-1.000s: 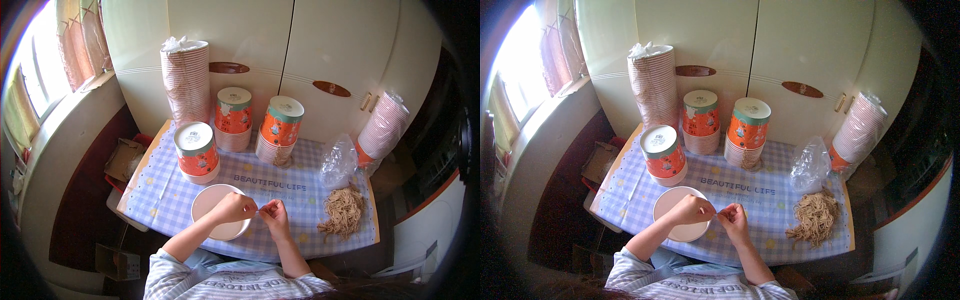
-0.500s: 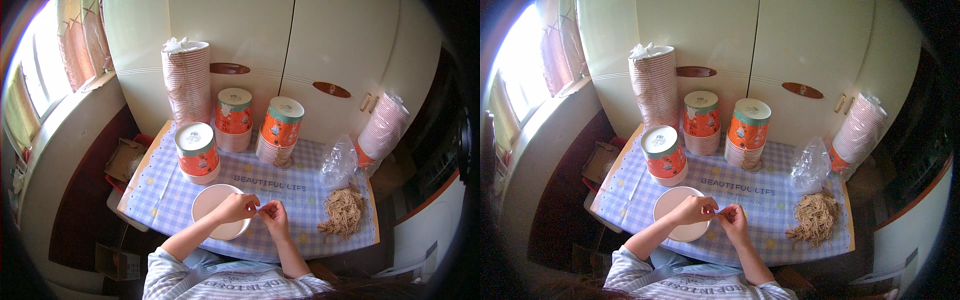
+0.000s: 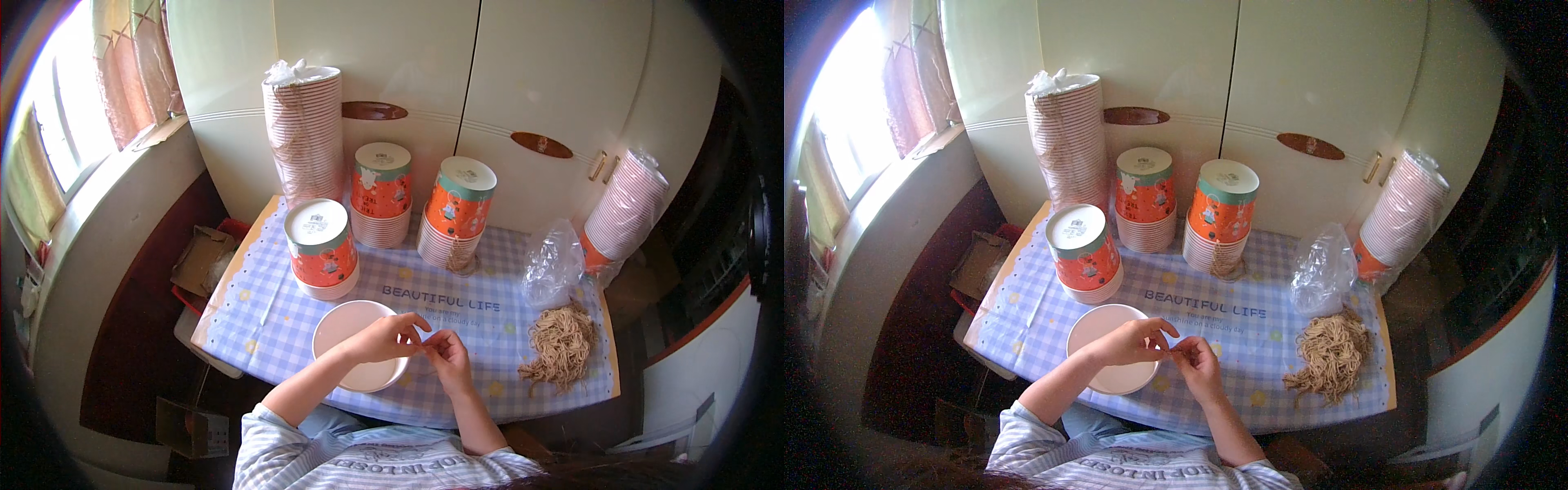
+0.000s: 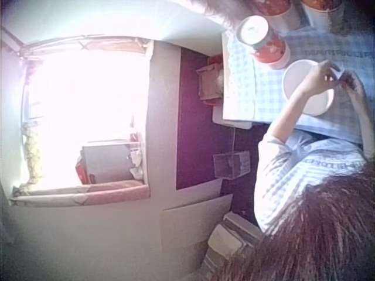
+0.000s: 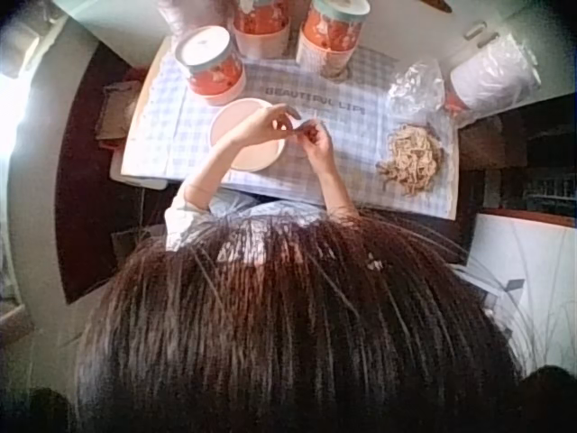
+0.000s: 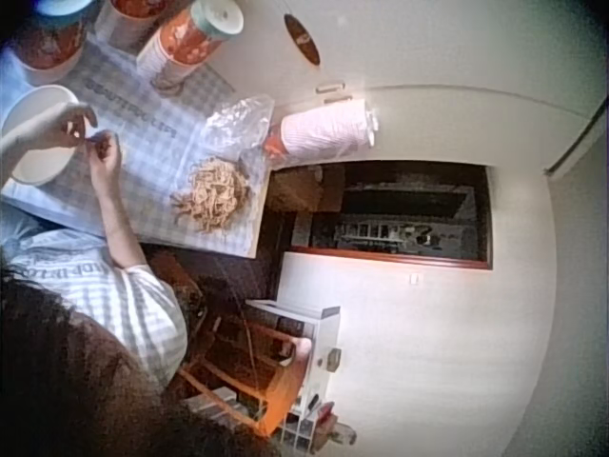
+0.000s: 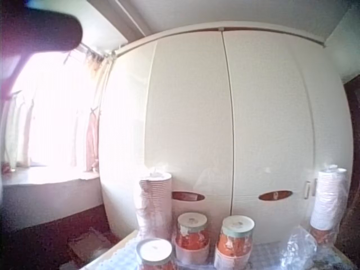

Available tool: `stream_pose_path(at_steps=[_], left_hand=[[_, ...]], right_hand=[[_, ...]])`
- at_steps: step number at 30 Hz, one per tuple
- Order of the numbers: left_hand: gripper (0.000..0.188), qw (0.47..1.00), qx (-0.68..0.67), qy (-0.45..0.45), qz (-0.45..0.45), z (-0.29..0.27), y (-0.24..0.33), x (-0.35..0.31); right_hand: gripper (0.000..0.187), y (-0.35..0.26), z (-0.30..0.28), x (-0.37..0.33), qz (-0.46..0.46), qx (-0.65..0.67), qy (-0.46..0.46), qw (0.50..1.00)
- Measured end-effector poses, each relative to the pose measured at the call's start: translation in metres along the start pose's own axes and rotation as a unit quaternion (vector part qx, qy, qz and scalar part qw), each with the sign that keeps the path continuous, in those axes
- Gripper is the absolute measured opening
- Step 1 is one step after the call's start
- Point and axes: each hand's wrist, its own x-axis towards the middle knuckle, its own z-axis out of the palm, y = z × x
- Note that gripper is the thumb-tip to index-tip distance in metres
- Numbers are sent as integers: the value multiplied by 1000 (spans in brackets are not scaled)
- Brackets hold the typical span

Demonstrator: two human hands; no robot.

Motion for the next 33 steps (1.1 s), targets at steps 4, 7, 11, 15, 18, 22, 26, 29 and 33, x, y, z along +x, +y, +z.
stream_pose_path(at_steps=[4, 7, 11, 15, 18, 22, 26, 29, 33], left_hand=[[31, 997, -71, -13, -10, -1, -1, -1], [31, 993, -117, -11, -2, 0, -7, 0], [32, 991, -128, -20, -10, -1, -5, 1], [32, 988, -151, -38, -27, -1, -3, 0], [32, 986, -161, -38, -24, 0, -6, 1], [30, 986, -159, -36, -27, 0, -6, 1], [27, 998, -64, -24, -10, 2, -5, 0], [19, 998, 67, -8, 11, 4, -7, -1], [15, 996, 77, 17, 40, 5, -9, -1]], right_hand=[[20, -4, -4, -5, 6, -54, -13, 998], [21, -9, -4, -9, -19, -42, -31, 998], [23, -8, -3, -10, -111, -79, -19, 990], [17, -17, 0, -8, -125, -128, -14, 984], [11, -20, 2, -7, -202, -215, -17, 955], [7, -19, 1, -7, -185, -226, 4, 956], [7, -14, -1, -5, -141, -185, 17, 972], [8, -10, -3, -4, -149, -184, 21, 971], [8, -9, -4, -4, -130, -164, 15, 978]])
